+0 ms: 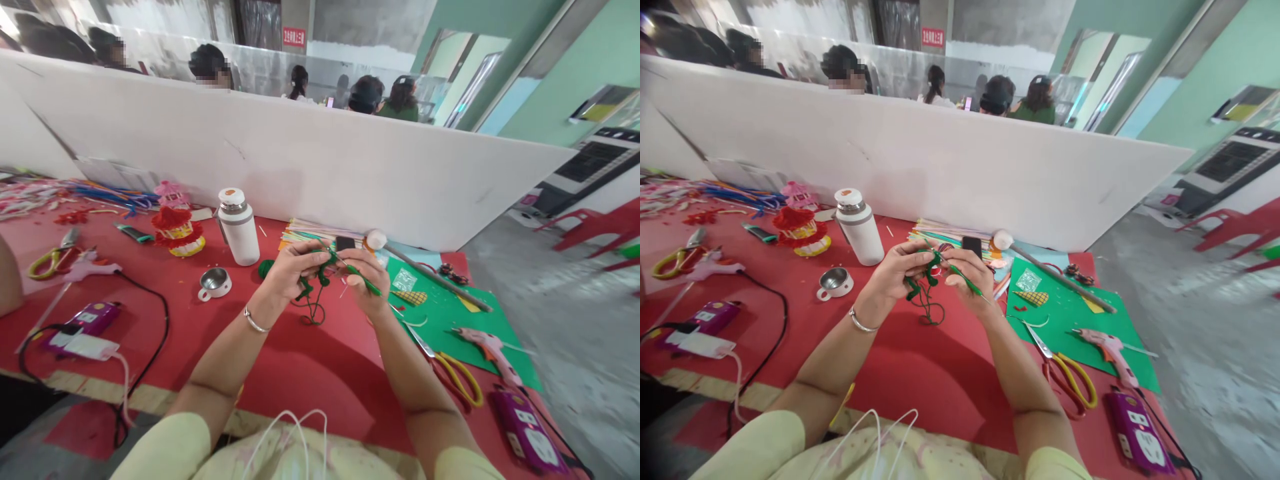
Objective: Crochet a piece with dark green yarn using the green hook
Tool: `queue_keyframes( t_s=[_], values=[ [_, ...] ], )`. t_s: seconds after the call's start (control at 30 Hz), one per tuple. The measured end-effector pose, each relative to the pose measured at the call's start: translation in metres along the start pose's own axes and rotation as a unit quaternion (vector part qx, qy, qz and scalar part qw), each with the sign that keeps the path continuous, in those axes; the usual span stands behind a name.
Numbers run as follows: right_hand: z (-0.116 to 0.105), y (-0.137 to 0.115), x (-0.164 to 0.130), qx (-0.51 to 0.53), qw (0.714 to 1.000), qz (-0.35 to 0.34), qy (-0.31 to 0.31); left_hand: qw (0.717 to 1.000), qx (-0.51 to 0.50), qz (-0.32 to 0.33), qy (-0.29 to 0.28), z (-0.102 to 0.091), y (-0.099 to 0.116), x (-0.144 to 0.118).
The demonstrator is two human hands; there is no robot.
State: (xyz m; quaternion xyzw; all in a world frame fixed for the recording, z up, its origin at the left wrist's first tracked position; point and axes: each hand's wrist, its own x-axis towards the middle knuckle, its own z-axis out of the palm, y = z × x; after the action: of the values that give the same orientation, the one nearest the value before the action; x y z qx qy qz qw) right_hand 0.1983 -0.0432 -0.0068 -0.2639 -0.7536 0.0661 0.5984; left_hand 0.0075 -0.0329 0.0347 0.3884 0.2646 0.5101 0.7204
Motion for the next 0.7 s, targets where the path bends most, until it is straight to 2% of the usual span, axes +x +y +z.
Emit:
queue_keyframes(
  t_s=[0.23, 0.5, 0.7],
  values=[
    [-0.009, 0.003, 0.005, -0.054, 0.994, -0.086, -0.037, 1.000, 0.017, 0.016, -0.005, -0.003, 0.003, -0.001],
    [-0.019, -0.007, 0.007, -0.068, 0.989, -0.099, -0.084, 0.999, 0.037, 0.015, -0.013, -0.007, 0.006, -0.002],
    [-0.030, -0.021, 0.015, -0.046, 0.990, -0.067, -0.119, 0.998, 0.048, -0.004, -0.043, -0.012, 0.009, -0.001]
  ],
)
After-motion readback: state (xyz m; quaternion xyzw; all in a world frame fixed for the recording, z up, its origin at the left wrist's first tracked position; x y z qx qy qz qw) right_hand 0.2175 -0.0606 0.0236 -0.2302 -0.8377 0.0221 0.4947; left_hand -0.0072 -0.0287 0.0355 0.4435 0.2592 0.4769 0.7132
